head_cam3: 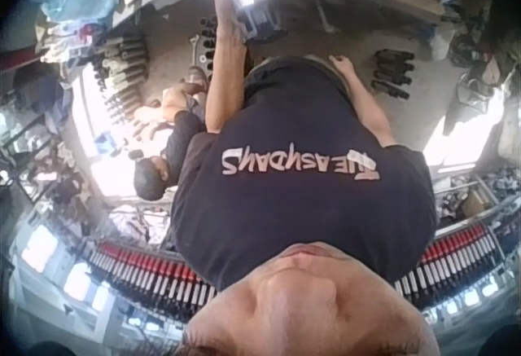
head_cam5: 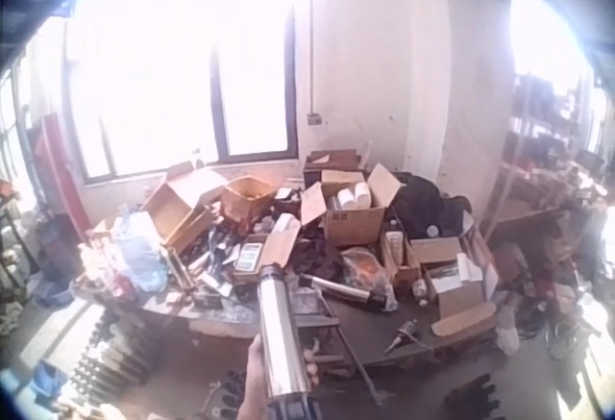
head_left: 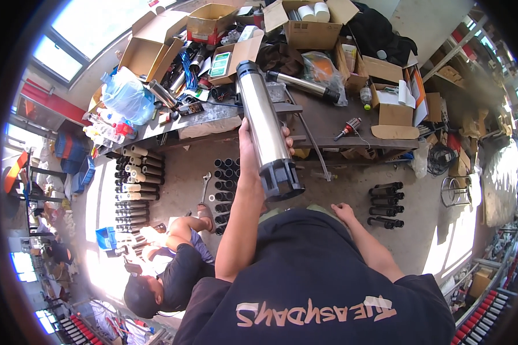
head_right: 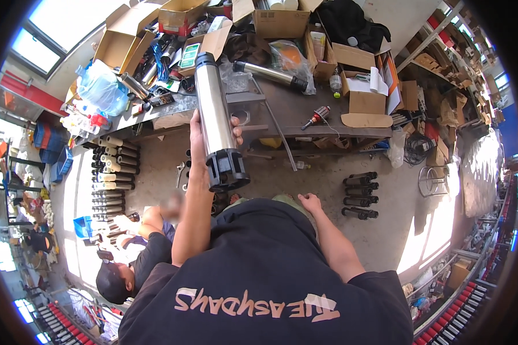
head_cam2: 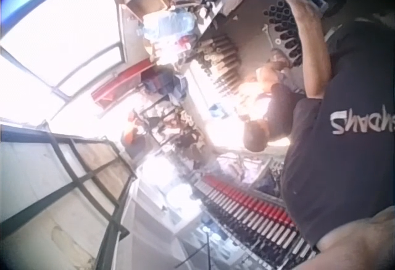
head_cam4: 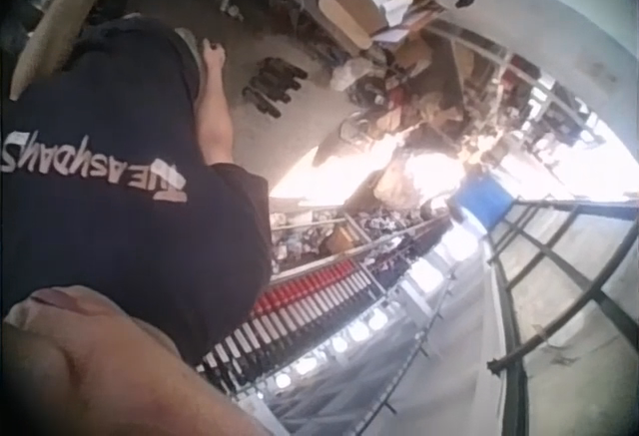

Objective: The person uses a T-handle tool to tighten or secure a circular cap onto a long metal cylinder, then sets the cylinder aside.

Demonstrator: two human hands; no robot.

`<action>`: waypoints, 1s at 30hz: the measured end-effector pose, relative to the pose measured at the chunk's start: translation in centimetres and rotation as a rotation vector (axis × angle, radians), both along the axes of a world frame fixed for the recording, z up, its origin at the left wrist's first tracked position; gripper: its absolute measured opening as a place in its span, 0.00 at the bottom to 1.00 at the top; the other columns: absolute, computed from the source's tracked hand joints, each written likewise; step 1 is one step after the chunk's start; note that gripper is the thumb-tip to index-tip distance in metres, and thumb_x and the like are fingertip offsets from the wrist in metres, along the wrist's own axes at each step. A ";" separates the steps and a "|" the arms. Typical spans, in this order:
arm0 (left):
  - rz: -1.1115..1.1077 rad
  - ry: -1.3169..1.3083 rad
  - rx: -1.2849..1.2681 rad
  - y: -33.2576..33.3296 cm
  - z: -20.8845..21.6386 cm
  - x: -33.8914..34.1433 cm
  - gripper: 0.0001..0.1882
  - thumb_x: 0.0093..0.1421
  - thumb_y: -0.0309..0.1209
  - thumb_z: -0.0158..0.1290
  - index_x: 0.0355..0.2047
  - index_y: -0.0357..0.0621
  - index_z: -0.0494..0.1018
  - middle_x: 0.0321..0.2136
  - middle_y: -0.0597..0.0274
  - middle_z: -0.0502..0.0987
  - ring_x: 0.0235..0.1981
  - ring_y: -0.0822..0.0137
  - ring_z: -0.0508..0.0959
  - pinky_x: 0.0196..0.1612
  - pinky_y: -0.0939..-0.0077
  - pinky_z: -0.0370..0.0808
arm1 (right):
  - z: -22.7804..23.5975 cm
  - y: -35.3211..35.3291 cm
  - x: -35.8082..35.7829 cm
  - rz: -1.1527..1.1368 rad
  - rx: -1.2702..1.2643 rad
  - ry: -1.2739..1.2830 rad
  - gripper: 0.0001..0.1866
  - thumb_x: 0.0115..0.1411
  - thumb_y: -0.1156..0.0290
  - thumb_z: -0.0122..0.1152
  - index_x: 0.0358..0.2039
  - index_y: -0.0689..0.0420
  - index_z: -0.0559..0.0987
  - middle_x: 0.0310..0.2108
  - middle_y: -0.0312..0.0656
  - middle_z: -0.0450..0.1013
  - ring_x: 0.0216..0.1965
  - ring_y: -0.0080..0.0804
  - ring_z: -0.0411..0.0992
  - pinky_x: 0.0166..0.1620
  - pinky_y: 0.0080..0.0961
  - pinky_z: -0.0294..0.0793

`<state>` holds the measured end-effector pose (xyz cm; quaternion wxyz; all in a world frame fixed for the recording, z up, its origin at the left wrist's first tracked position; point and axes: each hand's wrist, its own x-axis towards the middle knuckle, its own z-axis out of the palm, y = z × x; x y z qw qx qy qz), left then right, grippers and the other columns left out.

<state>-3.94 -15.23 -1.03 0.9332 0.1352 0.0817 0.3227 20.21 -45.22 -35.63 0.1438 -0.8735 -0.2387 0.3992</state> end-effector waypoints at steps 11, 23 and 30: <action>-0.087 0.127 0.425 -2.7 4.1 -0.6 0.35 0.47 0.52 0.67 0.43 0.35 0.71 0.29 0.55 0.77 0.29 0.61 0.81 0.30 0.65 0.82 | 33.5 18.9 -7.9 -0.055 1.169 0.210 0.24 0.59 0.67 0.69 0.53 0.62 0.74 0.44 0.45 0.78 0.47 0.30 0.76 0.52 0.27 0.74; -0.204 0.770 1.402 -11.1 -0.3 14.0 0.34 0.42 0.26 0.69 0.49 0.40 0.66 0.30 0.53 0.79 0.31 0.66 0.79 0.39 0.68 0.78 | 45.4 8.1 8.6 -0.177 1.191 -0.194 0.24 0.50 0.55 0.76 0.41 0.57 0.80 0.32 0.35 0.77 0.34 0.20 0.75 0.39 0.22 0.75; -0.681 0.971 2.326 -22.1 -19.2 26.1 0.49 0.47 0.45 0.68 0.65 0.43 0.58 0.51 0.48 0.69 0.53 0.48 0.70 0.52 0.50 0.72 | 26.5 -5.8 20.8 -0.152 0.215 -0.409 0.30 0.44 0.50 0.76 0.38 0.59 0.73 0.27 0.50 0.77 0.31 0.50 0.79 0.38 0.41 0.79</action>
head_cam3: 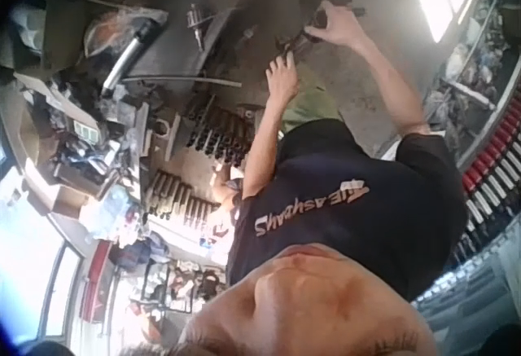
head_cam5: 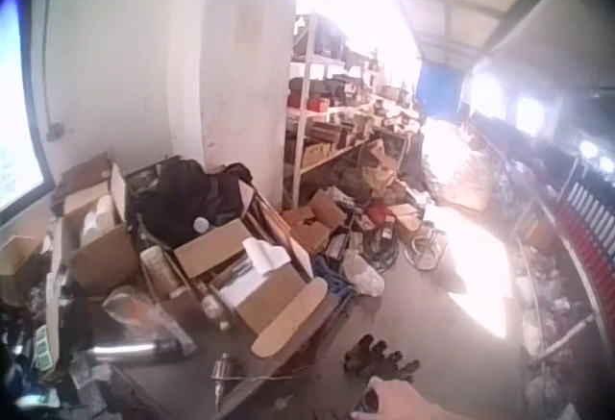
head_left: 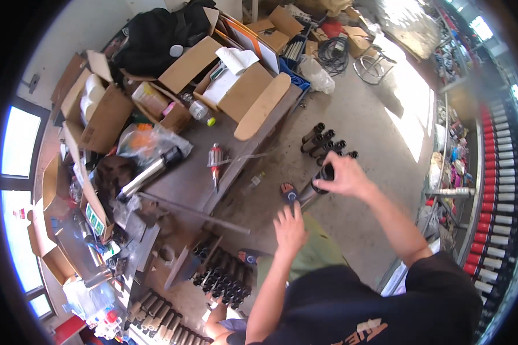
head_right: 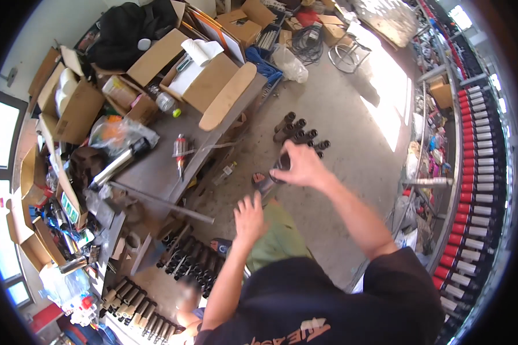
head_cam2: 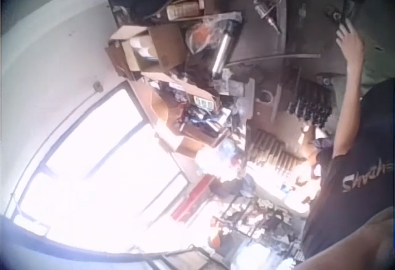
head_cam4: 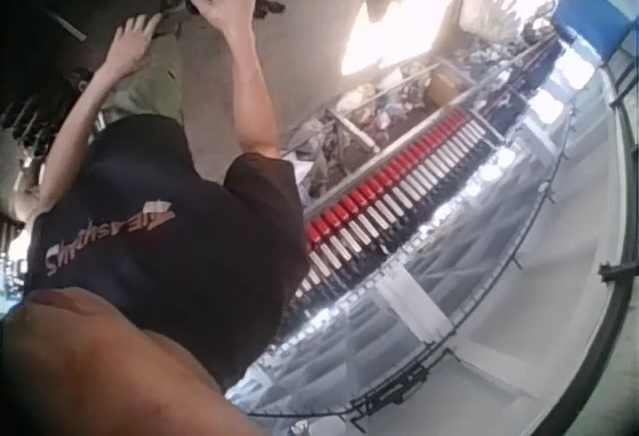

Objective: The person uses a T-handle tool to tighten or secure a circular cap onto a long metal cylinder, then sets the cylinder aside.

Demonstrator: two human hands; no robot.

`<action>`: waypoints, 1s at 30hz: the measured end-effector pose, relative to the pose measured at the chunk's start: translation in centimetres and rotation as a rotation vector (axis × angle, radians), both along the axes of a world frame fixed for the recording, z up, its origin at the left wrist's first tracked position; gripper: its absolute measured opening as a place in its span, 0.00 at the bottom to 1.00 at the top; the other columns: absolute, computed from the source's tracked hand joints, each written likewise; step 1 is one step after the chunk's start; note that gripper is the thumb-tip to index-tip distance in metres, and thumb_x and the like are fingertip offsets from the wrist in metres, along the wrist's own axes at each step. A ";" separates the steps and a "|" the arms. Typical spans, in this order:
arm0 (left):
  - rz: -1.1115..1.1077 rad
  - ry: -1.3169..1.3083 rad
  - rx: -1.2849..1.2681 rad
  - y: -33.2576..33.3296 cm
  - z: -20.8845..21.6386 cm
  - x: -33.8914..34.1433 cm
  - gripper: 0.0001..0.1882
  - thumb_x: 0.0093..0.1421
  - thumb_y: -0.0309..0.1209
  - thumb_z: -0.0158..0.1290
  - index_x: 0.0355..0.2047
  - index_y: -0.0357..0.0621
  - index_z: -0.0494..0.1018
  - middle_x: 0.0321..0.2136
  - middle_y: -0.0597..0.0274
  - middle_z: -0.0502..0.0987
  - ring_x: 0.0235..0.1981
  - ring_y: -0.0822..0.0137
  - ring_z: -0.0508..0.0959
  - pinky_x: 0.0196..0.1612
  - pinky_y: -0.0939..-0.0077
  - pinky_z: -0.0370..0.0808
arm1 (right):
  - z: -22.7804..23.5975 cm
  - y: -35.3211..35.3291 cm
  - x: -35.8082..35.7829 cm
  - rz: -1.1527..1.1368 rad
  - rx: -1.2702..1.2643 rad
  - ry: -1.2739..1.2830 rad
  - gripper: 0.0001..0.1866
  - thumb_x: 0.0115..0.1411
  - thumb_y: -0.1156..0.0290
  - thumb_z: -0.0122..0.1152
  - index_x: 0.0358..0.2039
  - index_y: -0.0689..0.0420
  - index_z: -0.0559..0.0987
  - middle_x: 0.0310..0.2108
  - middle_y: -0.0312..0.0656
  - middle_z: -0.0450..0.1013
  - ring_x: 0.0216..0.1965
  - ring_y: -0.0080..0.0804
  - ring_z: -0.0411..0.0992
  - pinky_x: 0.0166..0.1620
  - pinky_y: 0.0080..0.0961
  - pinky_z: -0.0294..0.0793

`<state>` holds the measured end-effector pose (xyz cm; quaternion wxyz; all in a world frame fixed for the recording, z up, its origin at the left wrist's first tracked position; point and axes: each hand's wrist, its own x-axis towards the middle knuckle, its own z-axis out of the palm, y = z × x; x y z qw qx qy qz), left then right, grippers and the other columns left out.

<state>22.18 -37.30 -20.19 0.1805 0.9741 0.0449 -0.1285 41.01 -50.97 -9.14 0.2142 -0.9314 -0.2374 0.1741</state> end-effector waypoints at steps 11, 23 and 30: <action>0.821 0.616 -0.451 -3.2 -18.0 -11.3 0.21 0.57 0.39 0.61 0.46 0.39 0.75 0.33 0.47 0.83 0.35 0.48 0.83 0.42 0.59 0.78 | -47.7 -1.9 22.4 -0.328 -0.231 0.044 0.31 0.51 0.60 0.71 0.49 0.59 0.64 0.44 0.55 0.71 0.37 0.62 0.77 0.37 0.51 0.79; 1.736 0.664 -1.016 -3.5 -17.7 -12.5 0.14 0.67 0.30 0.52 0.49 0.36 0.70 0.32 0.52 0.81 0.28 0.61 0.82 0.30 0.70 0.81 | -56.4 -2.8 32.5 -0.291 -0.460 0.165 0.30 0.55 0.59 0.70 0.50 0.58 0.65 0.46 0.54 0.74 0.44 0.56 0.77 0.44 0.45 0.79; 1.687 0.491 -1.068 -4.3 -19.4 -15.3 0.13 0.67 0.32 0.53 0.47 0.37 0.72 0.32 0.54 0.81 0.32 0.63 0.83 0.31 0.70 0.80 | -52.6 1.3 28.4 -0.308 -0.616 0.047 0.31 0.56 0.56 0.69 0.53 0.58 0.66 0.53 0.53 0.66 0.49 0.54 0.75 0.46 0.45 0.79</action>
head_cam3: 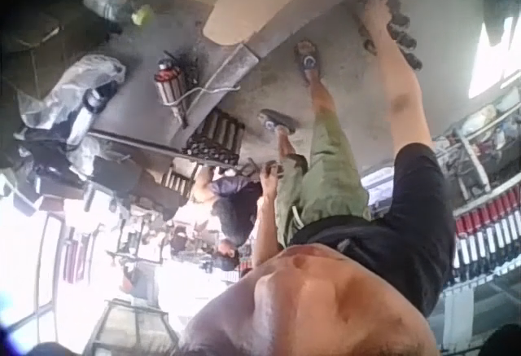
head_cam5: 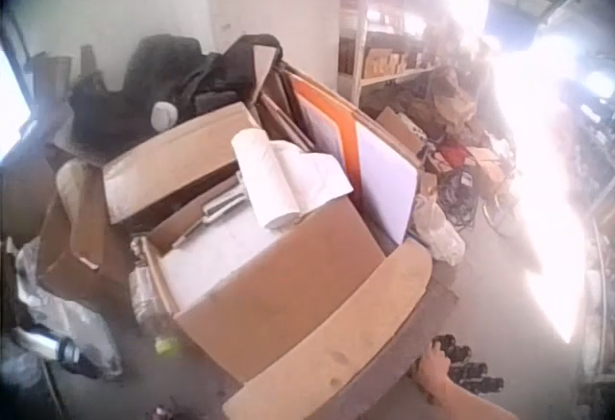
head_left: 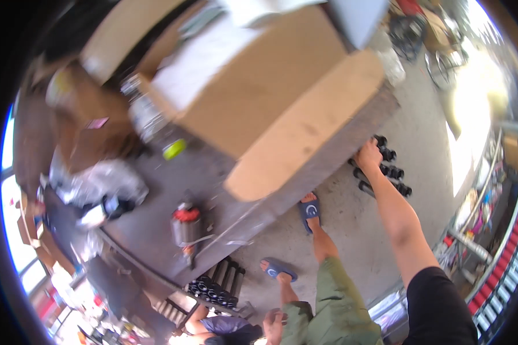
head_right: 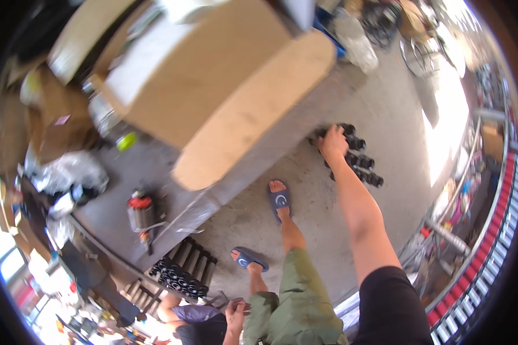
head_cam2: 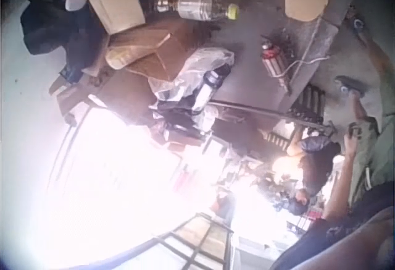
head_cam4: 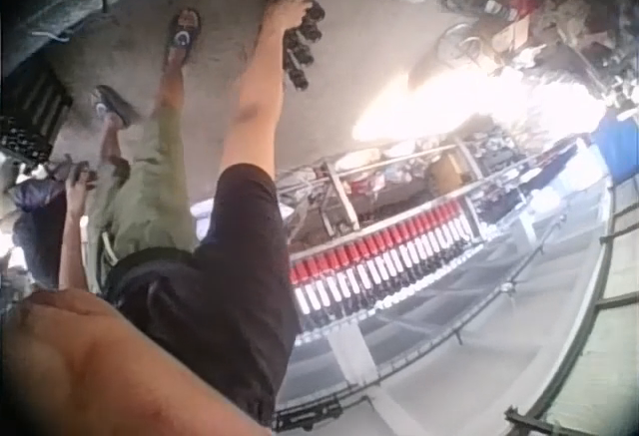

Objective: The person uses a T-handle tool to tighten or secure a circular cap onto a long metal cylinder, then sets the cylinder aside.

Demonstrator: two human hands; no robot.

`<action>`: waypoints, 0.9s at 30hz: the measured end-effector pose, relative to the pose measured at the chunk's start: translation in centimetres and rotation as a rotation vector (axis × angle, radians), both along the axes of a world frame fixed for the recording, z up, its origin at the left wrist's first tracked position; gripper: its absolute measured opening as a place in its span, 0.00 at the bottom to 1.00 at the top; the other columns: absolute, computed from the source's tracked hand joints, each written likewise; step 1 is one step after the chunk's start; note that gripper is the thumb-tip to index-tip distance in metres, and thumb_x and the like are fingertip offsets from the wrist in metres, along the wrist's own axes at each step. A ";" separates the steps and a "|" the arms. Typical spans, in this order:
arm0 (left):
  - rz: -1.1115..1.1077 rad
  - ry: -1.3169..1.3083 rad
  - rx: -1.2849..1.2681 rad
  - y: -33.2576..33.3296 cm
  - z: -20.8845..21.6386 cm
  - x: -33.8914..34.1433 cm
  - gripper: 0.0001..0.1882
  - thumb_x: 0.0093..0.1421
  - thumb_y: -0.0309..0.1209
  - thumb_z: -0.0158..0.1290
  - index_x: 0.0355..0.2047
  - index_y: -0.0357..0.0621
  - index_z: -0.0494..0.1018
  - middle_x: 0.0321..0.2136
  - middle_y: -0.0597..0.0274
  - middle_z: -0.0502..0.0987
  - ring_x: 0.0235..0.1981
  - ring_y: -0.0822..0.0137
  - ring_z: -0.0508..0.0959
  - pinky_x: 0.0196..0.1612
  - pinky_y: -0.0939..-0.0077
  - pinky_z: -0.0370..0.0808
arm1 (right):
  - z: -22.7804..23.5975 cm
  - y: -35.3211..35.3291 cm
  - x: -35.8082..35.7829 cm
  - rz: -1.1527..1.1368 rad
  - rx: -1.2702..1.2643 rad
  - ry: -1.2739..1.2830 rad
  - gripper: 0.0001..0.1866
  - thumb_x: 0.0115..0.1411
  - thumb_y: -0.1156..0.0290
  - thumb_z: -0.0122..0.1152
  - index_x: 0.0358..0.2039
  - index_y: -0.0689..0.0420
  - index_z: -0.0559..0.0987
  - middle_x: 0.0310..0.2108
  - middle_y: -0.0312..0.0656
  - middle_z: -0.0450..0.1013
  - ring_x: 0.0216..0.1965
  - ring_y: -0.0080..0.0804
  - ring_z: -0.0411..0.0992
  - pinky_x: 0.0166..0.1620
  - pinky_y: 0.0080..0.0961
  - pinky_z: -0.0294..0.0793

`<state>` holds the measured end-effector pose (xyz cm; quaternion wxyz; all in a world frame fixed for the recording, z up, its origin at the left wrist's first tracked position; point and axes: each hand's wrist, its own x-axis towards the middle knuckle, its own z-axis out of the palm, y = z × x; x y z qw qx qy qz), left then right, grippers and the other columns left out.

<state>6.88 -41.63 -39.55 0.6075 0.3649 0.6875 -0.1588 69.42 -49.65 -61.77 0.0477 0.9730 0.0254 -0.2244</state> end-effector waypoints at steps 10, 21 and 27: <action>0.070 0.260 0.343 1.8 -13.3 -24.4 0.11 0.59 0.31 0.58 0.37 0.35 0.77 0.23 0.54 0.82 0.21 0.68 0.79 0.27 0.71 0.78 | 16.2 4.5 -22.7 0.038 0.780 0.415 0.14 0.69 0.65 0.49 0.31 0.59 0.77 0.22 0.36 0.74 0.24 0.27 0.72 0.30 0.27 0.73; 0.146 0.553 0.043 10.5 -20.7 -34.8 0.39 0.56 0.46 0.60 0.60 0.36 0.62 0.59 0.41 0.70 0.60 0.45 0.71 0.61 0.56 0.71 | 24.6 19.9 -38.3 0.543 0.618 0.200 0.19 0.70 0.58 0.44 0.38 0.62 0.76 0.35 0.45 0.71 0.41 0.41 0.70 0.48 0.34 0.67; 0.348 0.662 0.078 14.6 -22.4 -36.0 0.34 0.51 0.39 0.66 0.55 0.40 0.66 0.55 0.44 0.66 0.57 0.44 0.72 0.52 0.54 0.78 | 25.5 25.4 -45.3 -0.050 0.701 0.430 0.24 0.68 0.44 0.43 0.23 0.49 0.64 0.17 0.34 0.58 0.18 0.28 0.58 0.23 0.26 0.58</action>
